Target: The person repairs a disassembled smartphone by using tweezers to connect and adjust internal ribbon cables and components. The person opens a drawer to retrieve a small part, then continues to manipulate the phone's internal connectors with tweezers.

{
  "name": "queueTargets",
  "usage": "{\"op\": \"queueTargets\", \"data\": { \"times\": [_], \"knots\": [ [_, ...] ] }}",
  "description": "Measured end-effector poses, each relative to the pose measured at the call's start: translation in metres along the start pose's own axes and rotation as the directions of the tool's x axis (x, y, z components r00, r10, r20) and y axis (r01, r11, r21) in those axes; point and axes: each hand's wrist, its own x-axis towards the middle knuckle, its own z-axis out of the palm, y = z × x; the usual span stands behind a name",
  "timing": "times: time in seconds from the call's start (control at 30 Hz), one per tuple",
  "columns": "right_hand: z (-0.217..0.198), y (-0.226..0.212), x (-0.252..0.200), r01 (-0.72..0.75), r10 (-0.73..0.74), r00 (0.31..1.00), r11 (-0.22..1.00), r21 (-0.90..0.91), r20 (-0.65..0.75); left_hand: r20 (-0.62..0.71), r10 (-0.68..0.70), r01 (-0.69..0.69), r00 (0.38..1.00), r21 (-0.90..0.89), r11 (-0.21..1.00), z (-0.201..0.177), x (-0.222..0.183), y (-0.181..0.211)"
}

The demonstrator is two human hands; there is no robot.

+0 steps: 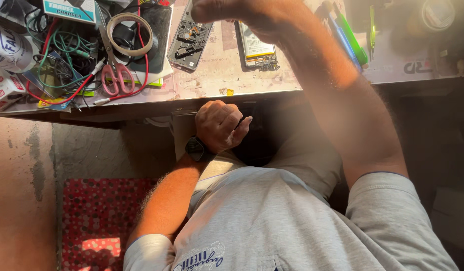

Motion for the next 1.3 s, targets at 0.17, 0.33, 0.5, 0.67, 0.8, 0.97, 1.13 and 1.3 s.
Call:
{"op": "queueTargets", "data": {
  "times": [0.17, 0.33, 0.5, 0.67, 0.8, 0.97, 1.13, 1.3],
  "knots": [
    [-0.010, -0.009, -0.061, -0.080, 0.056, 0.993, 0.968, 0.237, 0.106, -0.059, -0.146, 0.134, 0.988, -0.164, 0.977, 0.011, 0.034, -0.025],
    [-0.039, -0.034, -0.118, -0.129, 0.146, 0.983, 0.981, 0.143, -0.111, -0.011, -0.350, 0.342, 0.937, -0.185, 0.921, 0.020, 0.040, -0.038],
    [-0.058, 0.006, -0.133, -0.190, 0.106, 0.945, 0.949, -0.252, -0.310, 0.124, -0.490, 0.505, 0.863, -0.273, 0.819, 0.019, 0.047, -0.046],
    [-0.065, 0.006, -0.096, 0.000, -0.001, 1.000, 0.978, -0.210, -0.002, 0.268, -0.494, 0.558, 0.827, -0.280, 0.781, 0.016, 0.049, -0.051],
    [-0.079, -0.049, -0.045, 0.057, -0.102, 0.985, 0.955, 0.292, 0.142, 0.265, -0.472, 0.534, 0.841, -0.262, 0.804, 0.011, 0.069, -0.051],
    [-0.090, -0.076, -0.004, 0.001, -0.100, 0.977, 0.886, 0.464, 0.190, 0.234, -0.514, 0.559, 0.825, -0.213, 0.801, 0.015, 0.085, -0.050],
    [-0.082, -0.050, -0.021, 0.049, -0.068, 0.988, 0.990, 0.135, 0.136, 0.224, -0.486, 0.519, 0.845, -0.124, 0.846, 0.020, 0.067, -0.049],
    [-0.097, -0.017, -0.097, -0.058, -0.048, 0.920, 0.964, -0.258, -0.388, 0.193, -0.461, 0.494, 0.866, -0.186, 0.849, 0.023, 0.035, -0.052]
  ]
}}
